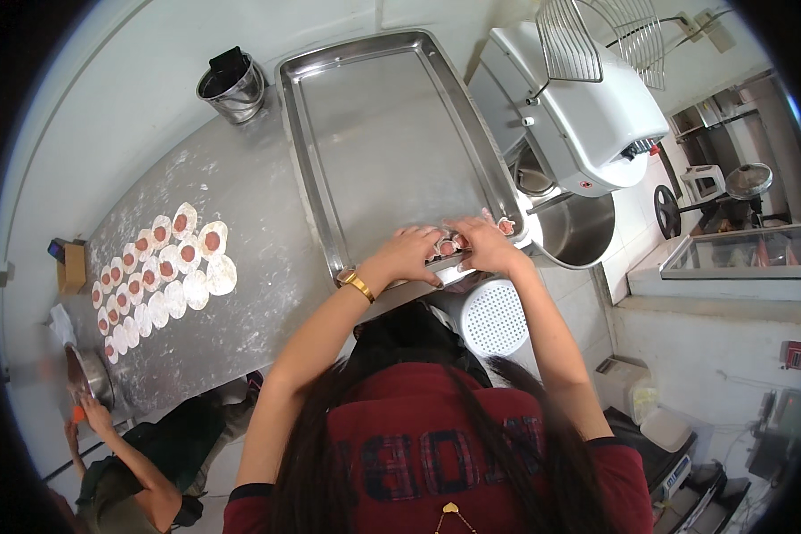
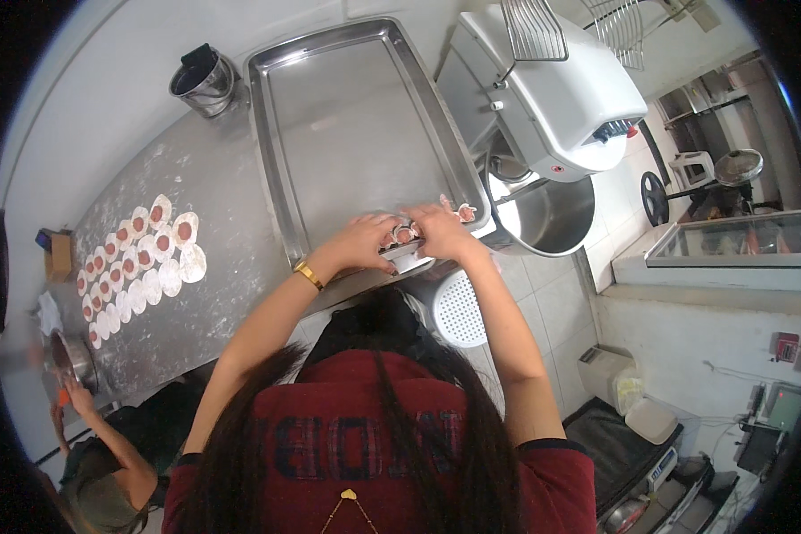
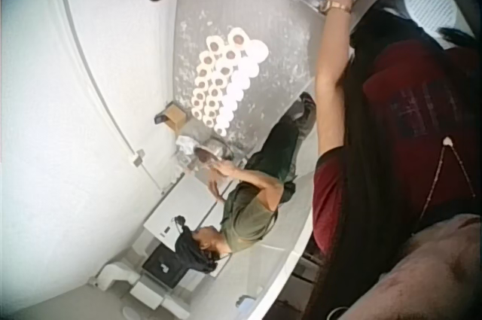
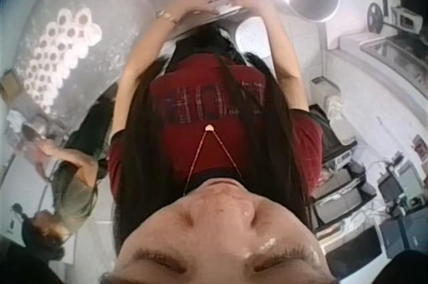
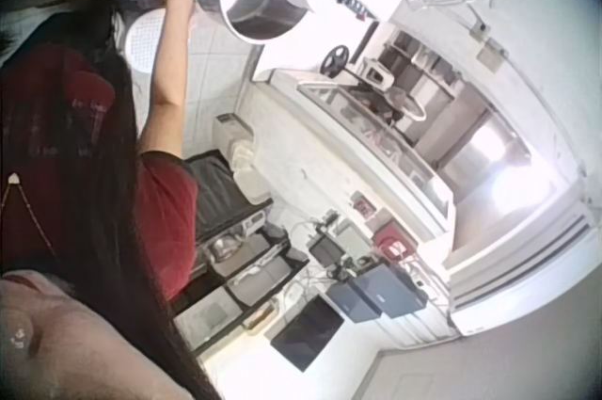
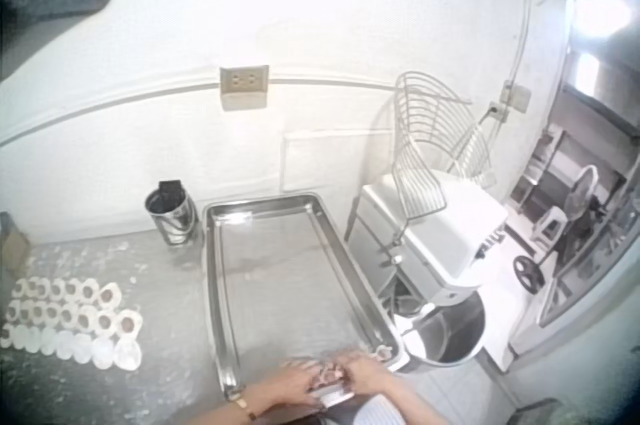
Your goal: The person folds small dough circles with a red filling into dumplings and places them in a row on a metal tray. A coworker across the table portions filling onto dough circles. The camera wearer repeatedly picks, folds, and arranges the dumplings on the tray.
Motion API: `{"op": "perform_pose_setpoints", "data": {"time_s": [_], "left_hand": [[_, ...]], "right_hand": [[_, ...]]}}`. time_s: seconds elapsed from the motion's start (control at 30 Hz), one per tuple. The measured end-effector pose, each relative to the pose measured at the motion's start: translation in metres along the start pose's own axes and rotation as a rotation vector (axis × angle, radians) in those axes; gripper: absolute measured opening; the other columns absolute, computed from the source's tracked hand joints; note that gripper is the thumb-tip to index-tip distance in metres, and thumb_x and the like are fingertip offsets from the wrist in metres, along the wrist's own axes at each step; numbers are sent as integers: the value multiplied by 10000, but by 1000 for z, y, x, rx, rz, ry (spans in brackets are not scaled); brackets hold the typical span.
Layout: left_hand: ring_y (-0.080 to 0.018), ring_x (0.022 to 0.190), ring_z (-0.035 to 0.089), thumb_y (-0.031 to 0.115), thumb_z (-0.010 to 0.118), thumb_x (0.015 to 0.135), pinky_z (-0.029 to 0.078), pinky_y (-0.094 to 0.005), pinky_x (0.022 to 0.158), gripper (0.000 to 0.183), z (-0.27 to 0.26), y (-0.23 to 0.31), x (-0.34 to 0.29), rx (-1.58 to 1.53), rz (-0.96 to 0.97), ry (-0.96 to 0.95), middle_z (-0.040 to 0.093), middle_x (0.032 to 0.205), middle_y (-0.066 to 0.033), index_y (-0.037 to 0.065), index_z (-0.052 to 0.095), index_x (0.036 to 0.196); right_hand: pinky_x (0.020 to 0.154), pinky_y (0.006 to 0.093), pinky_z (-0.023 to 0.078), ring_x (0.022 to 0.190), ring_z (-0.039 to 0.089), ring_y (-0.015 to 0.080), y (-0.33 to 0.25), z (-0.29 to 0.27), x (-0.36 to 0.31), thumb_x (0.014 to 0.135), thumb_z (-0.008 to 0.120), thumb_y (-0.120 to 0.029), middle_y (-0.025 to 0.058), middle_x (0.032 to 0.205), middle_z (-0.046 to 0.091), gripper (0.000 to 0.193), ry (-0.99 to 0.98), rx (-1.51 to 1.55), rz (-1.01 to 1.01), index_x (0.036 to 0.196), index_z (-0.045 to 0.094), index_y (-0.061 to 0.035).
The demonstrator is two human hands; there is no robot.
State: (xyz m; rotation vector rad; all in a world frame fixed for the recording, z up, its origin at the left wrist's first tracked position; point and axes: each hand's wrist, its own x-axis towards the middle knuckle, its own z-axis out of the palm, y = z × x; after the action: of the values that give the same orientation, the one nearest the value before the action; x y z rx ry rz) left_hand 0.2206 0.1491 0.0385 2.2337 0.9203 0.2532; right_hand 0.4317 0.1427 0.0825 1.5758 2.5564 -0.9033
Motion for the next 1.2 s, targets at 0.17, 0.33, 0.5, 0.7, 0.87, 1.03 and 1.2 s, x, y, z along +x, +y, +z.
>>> {"op": "perform_pose_setpoints", "data": {"time_s": [0.17, 0.33, 0.5, 0.7, 0.87, 1.03, 1.2], "left_hand": [[-315, 1155, 497, 418, 828, 538, 347, -448, 996, 809, 5, 3, 14, -17, -25, -67, 557, 1197, -116, 104, 522, 1218], [-310, 1113, 513, 423, 831, 528, 356, -442, 979, 786, 1, -2, 17, 56, -50, -91, 569, 1155, -113, 102, 545, 1186], [-311, 1119, 508, 417, 828, 534, 355, -441, 979, 810, 4, -4, 18, 79, -39, -63, 569, 1164, -114, 91, 530, 1212], [-315, 1156, 491, 415, 826, 533, 351, -442, 982, 859, 9, 6, 33, 14, 6, -5, 564, 1210, -118, 99, 496, 1261], [-320, 1130, 506, 428, 828, 530, 368, -441, 961, 823, 7, 10, 41, 87, -49, -90, 582, 1159, -125, 107, 524, 1223], [-324, 1114, 513, 432, 830, 534, 376, -445, 953, 802, 6, 10, 40, 113, -39, -95, 580, 1144, -138, 95, 536, 1200], [-340, 1189, 478, 417, 827, 544, 354, -451, 992, 897, 9, 14, 40, 73, -19, -27, 523, 1265, -169, 73, 472, 1292]], "right_hand": [[1141, 530, 175, 1246, 465, 285, 12, -5, -2, 546, 800, -108, 133, 1251, 562, 807, -23, -56, 30, 1294, 501, -57], [1142, 526, 171, 1242, 469, 281, 21, 3, 8, 538, 794, -93, 130, 1238, 572, 791, -22, -40, -23, 1279, 517, -60], [1143, 533, 155, 1250, 459, 292, 15, -1, 5, 540, 780, -66, 140, 1251, 561, 816, -40, 24, 5, 1306, 501, -83], [1147, 524, 165, 1260, 450, 278, 19, -16, -8, 560, 803, -119, 128, 1267, 549, 838, 36, -158, 90, 1331, 477, -99], [1144, 517, 180, 1262, 449, 281, 27, -14, -4, 561, 800, -109, 136, 1262, 549, 814, 1, -147, 63, 1316, 493, -92], [1137, 509, 201, 1251, 453, 290, 31, -13, -3, 547, 784, -77, 142, 1241, 552, 790, -18, -55, 48, 1290, 517, -81], [1063, 416, 363, 1206, 472, 336, 42, -20, -10, 515, 789, -48, 151, 1220, 537, 828, 87, 142, 28, 1294, 508, -66]]}}
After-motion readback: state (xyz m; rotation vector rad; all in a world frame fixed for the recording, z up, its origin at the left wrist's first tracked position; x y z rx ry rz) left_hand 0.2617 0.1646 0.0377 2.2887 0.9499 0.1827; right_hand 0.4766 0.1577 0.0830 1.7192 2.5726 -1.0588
